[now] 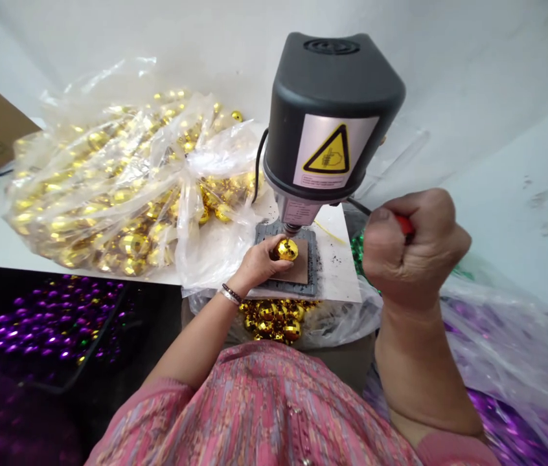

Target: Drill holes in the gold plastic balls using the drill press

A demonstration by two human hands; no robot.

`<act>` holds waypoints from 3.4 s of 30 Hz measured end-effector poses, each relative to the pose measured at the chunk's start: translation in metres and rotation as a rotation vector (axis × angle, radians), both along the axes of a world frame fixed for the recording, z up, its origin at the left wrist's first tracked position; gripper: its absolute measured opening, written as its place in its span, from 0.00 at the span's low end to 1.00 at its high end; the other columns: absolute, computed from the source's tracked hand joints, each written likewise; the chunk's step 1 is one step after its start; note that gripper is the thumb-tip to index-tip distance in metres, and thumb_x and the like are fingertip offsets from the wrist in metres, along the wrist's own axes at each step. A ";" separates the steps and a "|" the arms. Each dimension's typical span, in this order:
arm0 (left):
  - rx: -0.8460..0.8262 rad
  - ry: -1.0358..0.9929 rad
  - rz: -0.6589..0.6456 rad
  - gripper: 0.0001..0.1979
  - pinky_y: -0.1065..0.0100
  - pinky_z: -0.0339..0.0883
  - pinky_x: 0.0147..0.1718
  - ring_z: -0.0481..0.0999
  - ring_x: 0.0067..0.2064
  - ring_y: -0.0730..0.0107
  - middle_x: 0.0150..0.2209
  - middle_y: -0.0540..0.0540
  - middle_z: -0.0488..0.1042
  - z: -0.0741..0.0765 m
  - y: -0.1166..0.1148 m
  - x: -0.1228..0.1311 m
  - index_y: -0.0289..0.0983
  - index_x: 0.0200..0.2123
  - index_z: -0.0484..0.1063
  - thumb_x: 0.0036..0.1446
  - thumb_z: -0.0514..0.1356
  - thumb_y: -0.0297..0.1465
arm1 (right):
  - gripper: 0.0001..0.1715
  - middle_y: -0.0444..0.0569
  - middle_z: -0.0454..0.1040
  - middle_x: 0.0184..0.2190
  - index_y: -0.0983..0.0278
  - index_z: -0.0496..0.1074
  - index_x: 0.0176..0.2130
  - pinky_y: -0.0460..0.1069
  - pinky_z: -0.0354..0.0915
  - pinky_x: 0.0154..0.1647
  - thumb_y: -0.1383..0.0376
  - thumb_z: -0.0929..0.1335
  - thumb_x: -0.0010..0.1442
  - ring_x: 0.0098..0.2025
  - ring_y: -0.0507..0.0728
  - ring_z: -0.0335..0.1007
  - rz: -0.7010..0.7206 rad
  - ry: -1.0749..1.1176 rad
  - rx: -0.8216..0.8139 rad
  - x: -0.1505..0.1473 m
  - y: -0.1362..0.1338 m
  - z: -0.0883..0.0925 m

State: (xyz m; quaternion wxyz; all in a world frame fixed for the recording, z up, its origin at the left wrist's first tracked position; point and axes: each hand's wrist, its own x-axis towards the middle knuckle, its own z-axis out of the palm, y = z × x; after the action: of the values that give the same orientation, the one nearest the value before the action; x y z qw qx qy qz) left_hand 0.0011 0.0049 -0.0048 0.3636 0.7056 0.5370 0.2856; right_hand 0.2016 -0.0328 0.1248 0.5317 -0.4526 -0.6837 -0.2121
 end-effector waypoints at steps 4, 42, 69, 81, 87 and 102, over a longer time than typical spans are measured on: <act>-0.017 -0.019 -0.011 0.32 0.63 0.71 0.51 0.80 0.48 0.59 0.50 0.44 0.81 -0.001 0.001 0.000 0.36 0.60 0.73 0.50 0.70 0.29 | 0.07 0.40 0.63 0.24 0.61 0.63 0.32 0.46 0.56 0.28 0.66 0.63 0.63 0.27 0.48 0.59 -0.040 -0.038 0.001 0.001 -0.006 -0.015; -0.027 -0.218 -0.073 0.33 0.62 0.68 0.59 0.77 0.56 0.60 0.54 0.45 0.79 -0.007 -0.023 -0.018 0.37 0.60 0.72 0.48 0.70 0.28 | 0.18 0.39 0.61 0.22 0.63 0.62 0.28 0.46 0.57 0.31 0.54 0.61 0.63 0.24 0.46 0.59 -0.023 0.444 -0.152 -0.015 0.018 0.022; 0.025 0.237 0.508 0.28 0.58 0.69 0.49 0.79 0.50 0.50 0.49 0.34 0.80 0.001 0.077 -0.089 0.35 0.58 0.71 0.53 0.66 0.32 | 0.23 0.42 0.67 0.25 0.64 0.69 0.31 0.48 0.61 0.30 0.49 0.63 0.64 0.24 0.47 0.62 -0.023 0.399 -0.141 -0.004 0.013 0.000; -0.408 -0.910 0.066 0.41 0.64 0.67 0.31 0.73 0.33 0.67 0.47 0.41 0.77 0.016 -0.043 -0.082 0.48 0.64 0.63 0.47 0.66 0.51 | 0.18 0.39 0.59 0.23 0.65 0.64 0.27 0.46 0.54 0.32 0.58 0.61 0.64 0.27 0.44 0.57 -0.067 0.344 -0.126 -0.012 0.021 0.024; -0.451 -0.983 0.091 0.40 0.69 0.62 0.29 0.70 0.33 0.72 0.46 0.44 0.75 0.006 -0.040 -0.050 0.46 0.59 0.65 0.44 0.71 0.50 | 0.16 0.36 0.58 0.23 0.65 0.60 0.26 0.46 0.50 0.37 0.63 0.62 0.65 0.30 0.43 0.54 -0.103 0.432 -0.377 -0.013 0.044 0.061; -0.332 -0.428 0.180 0.26 0.74 0.63 0.22 0.73 0.26 0.75 0.32 0.51 0.73 0.013 -0.010 -0.015 0.36 0.47 0.68 0.48 0.70 0.41 | 0.26 0.34 0.45 0.20 0.63 0.47 0.22 0.45 0.43 0.34 0.66 0.64 0.67 0.28 0.44 0.39 0.008 0.578 -0.461 -0.017 0.072 0.073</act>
State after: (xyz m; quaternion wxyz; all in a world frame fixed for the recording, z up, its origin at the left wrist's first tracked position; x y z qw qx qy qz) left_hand -0.0135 -0.0053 0.0084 0.5523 0.5095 0.5480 0.3675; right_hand 0.1844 0.0394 0.1981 0.5877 -0.5990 -0.5370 0.0861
